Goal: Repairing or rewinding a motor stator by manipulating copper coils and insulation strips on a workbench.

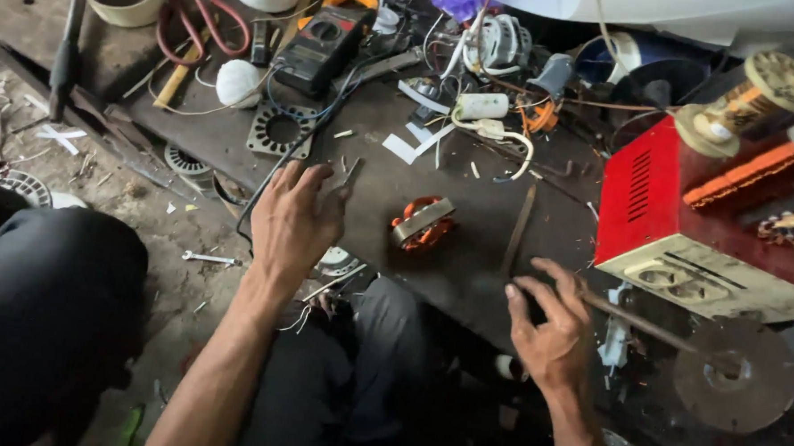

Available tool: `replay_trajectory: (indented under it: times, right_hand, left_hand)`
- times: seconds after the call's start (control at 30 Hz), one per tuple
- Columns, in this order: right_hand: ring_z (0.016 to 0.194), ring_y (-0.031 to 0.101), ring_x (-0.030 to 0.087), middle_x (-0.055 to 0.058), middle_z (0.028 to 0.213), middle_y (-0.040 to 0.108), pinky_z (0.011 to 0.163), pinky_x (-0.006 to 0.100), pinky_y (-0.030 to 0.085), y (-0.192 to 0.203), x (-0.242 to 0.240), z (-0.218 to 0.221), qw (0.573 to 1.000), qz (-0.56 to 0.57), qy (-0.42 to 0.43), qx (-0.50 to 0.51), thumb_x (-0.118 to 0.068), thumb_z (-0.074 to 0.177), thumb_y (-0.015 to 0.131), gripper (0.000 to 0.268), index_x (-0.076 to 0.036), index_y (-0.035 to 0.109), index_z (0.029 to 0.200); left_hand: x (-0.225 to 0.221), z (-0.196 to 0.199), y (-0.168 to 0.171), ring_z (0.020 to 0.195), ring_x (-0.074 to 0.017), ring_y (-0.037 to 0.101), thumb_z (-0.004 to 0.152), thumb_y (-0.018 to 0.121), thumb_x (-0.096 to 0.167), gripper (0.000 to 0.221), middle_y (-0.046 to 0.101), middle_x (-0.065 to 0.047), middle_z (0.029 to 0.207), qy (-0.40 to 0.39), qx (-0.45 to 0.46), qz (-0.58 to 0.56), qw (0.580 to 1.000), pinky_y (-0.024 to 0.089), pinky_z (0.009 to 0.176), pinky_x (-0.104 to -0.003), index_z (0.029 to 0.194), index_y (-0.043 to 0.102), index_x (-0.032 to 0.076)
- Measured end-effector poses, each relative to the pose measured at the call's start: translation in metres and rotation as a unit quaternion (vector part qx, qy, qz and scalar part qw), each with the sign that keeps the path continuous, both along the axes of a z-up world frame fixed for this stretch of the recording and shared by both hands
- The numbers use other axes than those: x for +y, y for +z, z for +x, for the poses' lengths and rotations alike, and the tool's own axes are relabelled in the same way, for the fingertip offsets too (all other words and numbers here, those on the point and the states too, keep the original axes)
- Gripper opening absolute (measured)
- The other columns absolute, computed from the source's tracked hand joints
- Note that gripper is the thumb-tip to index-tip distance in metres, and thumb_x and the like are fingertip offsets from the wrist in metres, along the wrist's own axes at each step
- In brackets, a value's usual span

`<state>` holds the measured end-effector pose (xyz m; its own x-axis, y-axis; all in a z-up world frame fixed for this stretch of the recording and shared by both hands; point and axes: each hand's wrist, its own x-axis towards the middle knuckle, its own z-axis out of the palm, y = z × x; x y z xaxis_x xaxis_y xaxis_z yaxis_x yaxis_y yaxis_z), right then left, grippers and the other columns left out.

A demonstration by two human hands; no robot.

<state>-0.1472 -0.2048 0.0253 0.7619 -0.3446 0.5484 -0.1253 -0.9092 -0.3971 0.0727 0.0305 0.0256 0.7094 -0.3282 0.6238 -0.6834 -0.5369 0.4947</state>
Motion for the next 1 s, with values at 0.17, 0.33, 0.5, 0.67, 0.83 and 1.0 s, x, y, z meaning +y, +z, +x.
replay_trajectory:
  times: [0.17,0.33,0.5,0.67,0.83,1.0]
  right_hand:
    - [0.100,0.067,0.031,0.013,0.121,0.070,0.095,0.040,0.052,-0.002,0.003,-0.003,1.000,0.005,-0.027,-0.013,-0.003,0.082,0.076,0.013,0.000,0.076,0.095]
    - [0.102,0.066,0.032,0.012,0.115,0.071,0.096,0.042,0.051,0.004,0.012,0.001,0.996,-0.034,-0.059,-0.060,0.000,0.083,0.077,0.011,0.001,0.075,0.094]
    - [0.101,0.066,0.029,0.008,0.109,0.071,0.097,0.042,0.052,0.000,0.019,-0.011,0.985,-0.151,-0.054,-0.070,0.005,0.078,0.083,0.019,-0.003,0.076,0.095]
    - [0.083,0.066,0.024,0.007,0.098,0.071,0.078,0.038,0.055,-0.020,0.076,-0.025,0.988,-0.041,0.089,-0.122,0.002,0.073,0.070,0.015,-0.005,0.071,0.086]
    - [0.087,0.069,0.024,0.007,0.098,0.072,0.083,0.039,0.056,-0.012,0.100,-0.062,0.997,-0.018,0.040,-0.067,-0.001,0.076,0.075,0.013,-0.004,0.073,0.088]
    - [0.086,0.070,0.023,0.009,0.097,0.074,0.082,0.037,0.059,0.072,0.055,-0.106,0.991,-0.086,-0.071,-0.070,0.005,0.068,0.076,0.016,-0.005,0.074,0.080]
  left_hand:
    - [0.018,-0.005,0.007,0.083,-0.0299,0.059,0.083,0.067,0.001,0.023,0.061,-0.012,0.096,-0.016,-0.022,-0.009,1.000,0.048,0.072,-0.039,0.106,0.073,0.001]
    - [0.020,-0.024,0.036,0.085,-0.0286,0.059,0.085,0.072,0.001,0.022,0.064,-0.009,0.101,-0.043,-0.009,-0.012,0.999,0.047,0.077,-0.038,0.107,0.074,0.004]
    - [0.009,-0.066,0.043,0.088,-0.0264,0.062,0.084,0.079,-0.004,0.026,0.069,-0.011,0.106,-0.120,0.072,-0.041,0.989,0.047,0.085,-0.038,0.110,0.075,-0.001]
    - [0.003,-0.070,0.001,0.095,-0.0321,0.065,0.091,0.078,-0.014,0.024,0.067,-0.024,0.113,-0.133,0.113,-0.133,0.976,0.054,0.085,-0.040,0.113,0.069,-0.012]
    - [0.006,-0.063,0.005,0.092,-0.0323,0.063,0.098,0.075,-0.011,0.015,0.068,-0.025,0.111,-0.135,0.092,-0.140,0.977,0.050,0.082,-0.041,0.113,0.071,-0.012]
    - [0.010,-0.066,0.012,0.093,-0.0346,0.063,0.097,0.074,-0.010,0.019,0.068,-0.024,0.108,-0.135,0.079,-0.151,0.976,0.051,0.084,-0.043,0.116,0.071,-0.010]
